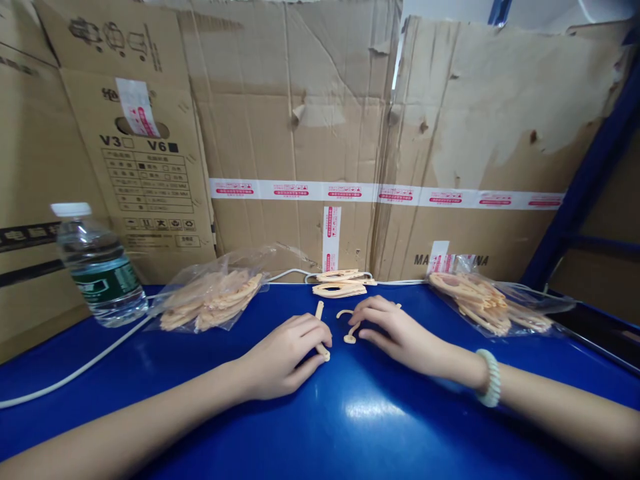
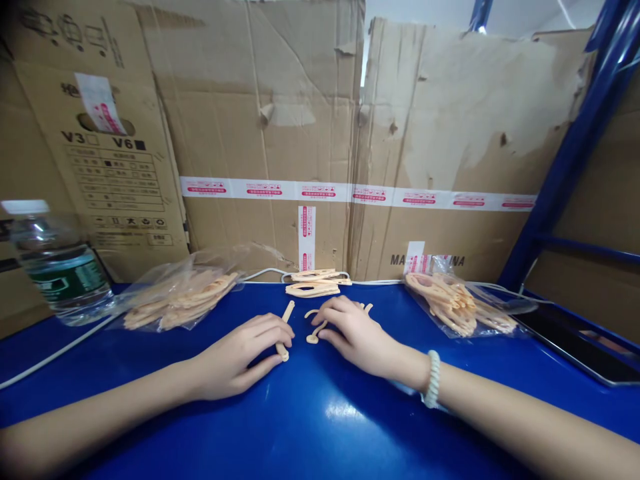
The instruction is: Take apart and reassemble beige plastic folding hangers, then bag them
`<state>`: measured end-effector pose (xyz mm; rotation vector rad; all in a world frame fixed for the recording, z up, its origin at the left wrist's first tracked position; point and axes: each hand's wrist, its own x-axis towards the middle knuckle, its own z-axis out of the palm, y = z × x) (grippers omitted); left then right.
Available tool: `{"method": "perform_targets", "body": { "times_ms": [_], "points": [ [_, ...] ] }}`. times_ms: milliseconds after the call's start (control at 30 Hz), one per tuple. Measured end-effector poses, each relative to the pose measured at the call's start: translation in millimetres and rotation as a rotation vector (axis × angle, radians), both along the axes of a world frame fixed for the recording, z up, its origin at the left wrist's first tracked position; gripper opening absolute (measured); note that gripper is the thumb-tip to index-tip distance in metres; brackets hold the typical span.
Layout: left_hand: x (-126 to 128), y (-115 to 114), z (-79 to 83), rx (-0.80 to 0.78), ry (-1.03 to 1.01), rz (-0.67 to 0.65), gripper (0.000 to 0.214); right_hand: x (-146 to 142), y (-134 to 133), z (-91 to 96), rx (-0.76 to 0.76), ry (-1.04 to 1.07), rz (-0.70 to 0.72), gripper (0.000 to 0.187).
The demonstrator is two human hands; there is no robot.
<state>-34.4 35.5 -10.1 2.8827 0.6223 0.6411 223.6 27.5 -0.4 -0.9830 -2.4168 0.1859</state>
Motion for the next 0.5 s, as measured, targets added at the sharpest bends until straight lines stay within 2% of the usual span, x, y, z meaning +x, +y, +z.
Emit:
{"method": "perform_targets", "body": {
  "times_ms": [133,233,367,500],
  "points": [
    [0,1,-2.7,-0.009,-0.012,0.021,0.008,40,1,15.5,-0.046,-0.058,-0.011,0.025],
    [1,2,-4.7,0.015,-0.038,0.032,0.008,67,0,19.1,-0.104,-0.135,-0.026,0.027],
    [1,1,-6.5,0.042,-0.055,0.029,0.009,82,-6,12.9,-0.209,-0.103,0.014,0.028],
    [1,1,-7.2,0.018,-0.053,0.033,0.010,88,-4,4.5,-0.216,-0.079,0.009,0.026]
  ]
}}
